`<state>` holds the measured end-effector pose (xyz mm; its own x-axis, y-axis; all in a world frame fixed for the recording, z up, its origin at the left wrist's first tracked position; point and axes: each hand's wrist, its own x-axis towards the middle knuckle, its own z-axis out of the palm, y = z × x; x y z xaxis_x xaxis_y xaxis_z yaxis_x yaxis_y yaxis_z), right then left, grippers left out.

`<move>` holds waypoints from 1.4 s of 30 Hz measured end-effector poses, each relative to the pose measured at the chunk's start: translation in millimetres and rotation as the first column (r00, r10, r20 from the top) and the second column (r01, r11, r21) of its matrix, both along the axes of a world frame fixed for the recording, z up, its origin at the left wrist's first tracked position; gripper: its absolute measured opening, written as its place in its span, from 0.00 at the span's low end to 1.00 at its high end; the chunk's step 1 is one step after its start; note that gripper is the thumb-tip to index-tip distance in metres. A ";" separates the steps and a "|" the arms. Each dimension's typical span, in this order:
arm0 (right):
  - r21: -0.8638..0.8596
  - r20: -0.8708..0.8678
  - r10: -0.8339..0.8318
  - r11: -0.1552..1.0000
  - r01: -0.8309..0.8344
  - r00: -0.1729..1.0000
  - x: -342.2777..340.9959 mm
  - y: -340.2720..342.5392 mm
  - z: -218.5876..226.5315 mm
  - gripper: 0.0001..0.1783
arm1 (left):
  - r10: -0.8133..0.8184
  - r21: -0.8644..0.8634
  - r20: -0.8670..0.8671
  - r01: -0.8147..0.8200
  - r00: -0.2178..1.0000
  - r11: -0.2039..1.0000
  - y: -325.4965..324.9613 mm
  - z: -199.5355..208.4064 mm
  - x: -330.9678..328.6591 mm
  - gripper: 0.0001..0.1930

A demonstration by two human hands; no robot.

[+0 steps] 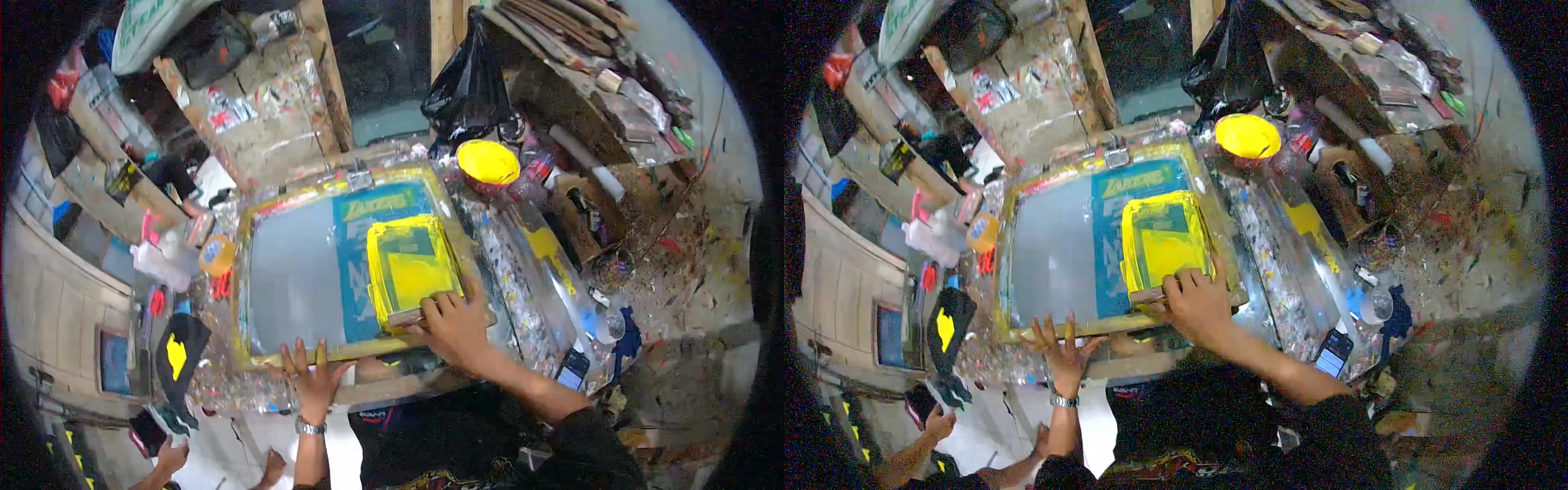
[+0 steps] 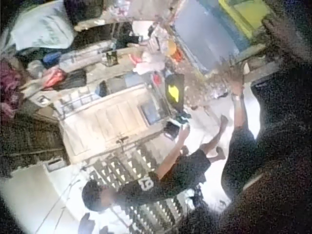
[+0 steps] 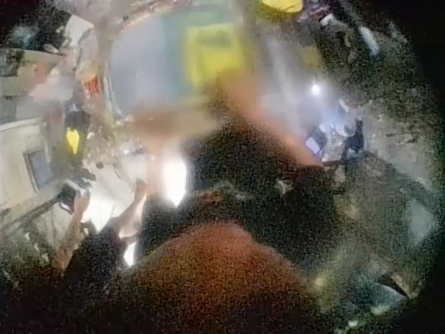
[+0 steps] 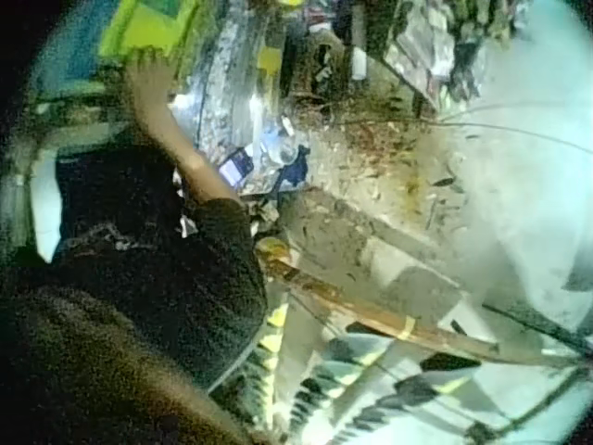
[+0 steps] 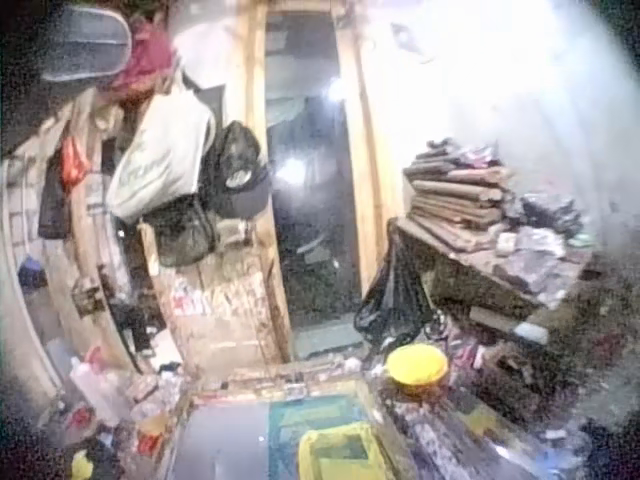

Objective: The person performs screen printing on black apparel pieces using yellow ink, applying the ink with a squeegee through a mesh screen and setting the printed items aside on a table.

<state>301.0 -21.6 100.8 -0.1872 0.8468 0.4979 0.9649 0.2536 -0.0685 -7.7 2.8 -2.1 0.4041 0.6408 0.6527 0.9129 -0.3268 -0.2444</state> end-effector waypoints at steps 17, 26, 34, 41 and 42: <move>0.227 0.133 -0.102 0.971 0.070 0.986 -21.3 181.4 257.9 0.41 | 0.186 -0.430 0.602 0.119 0.777 0.895 162.5 38.3 160.2 0.40; 0.089 0.040 -0.230 0.970 0.226 0.972 38.9 191.2 287.3 0.49 | 0.199 -0.190 0.951 -0.059 0.238 0.980 64.7 33.8 6.1 0.08; 0.080 0.053 -0.055 0.996 0.050 0.997 51.7 247.4 290.9 0.44 | 0.344 -0.045 0.862 -0.621 0.371 0.782 -2.0 51.4 -235.0 0.25; 0.066 0.077 -0.183 0.982 0.178 0.980 31.2 216.1 302.3 0.47 | -0.052 -0.550 0.567 0.425 0.822 0.719 -2.0 39.2 58.6 0.43; 0.113 0.147 -0.193 0.978 0.177 0.970 33.1 223.2 303.7 0.43 | -0.136 -0.611 0.429 0.397 0.893 0.684 -3.2 44.6 80.9 0.41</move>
<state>334.1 201.6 404.5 -0.1140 0.8221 0.5579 0.9924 0.0678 0.1029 73.1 -0.4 42.5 0.4784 0.8513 0.2157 0.7369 -0.5227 0.4286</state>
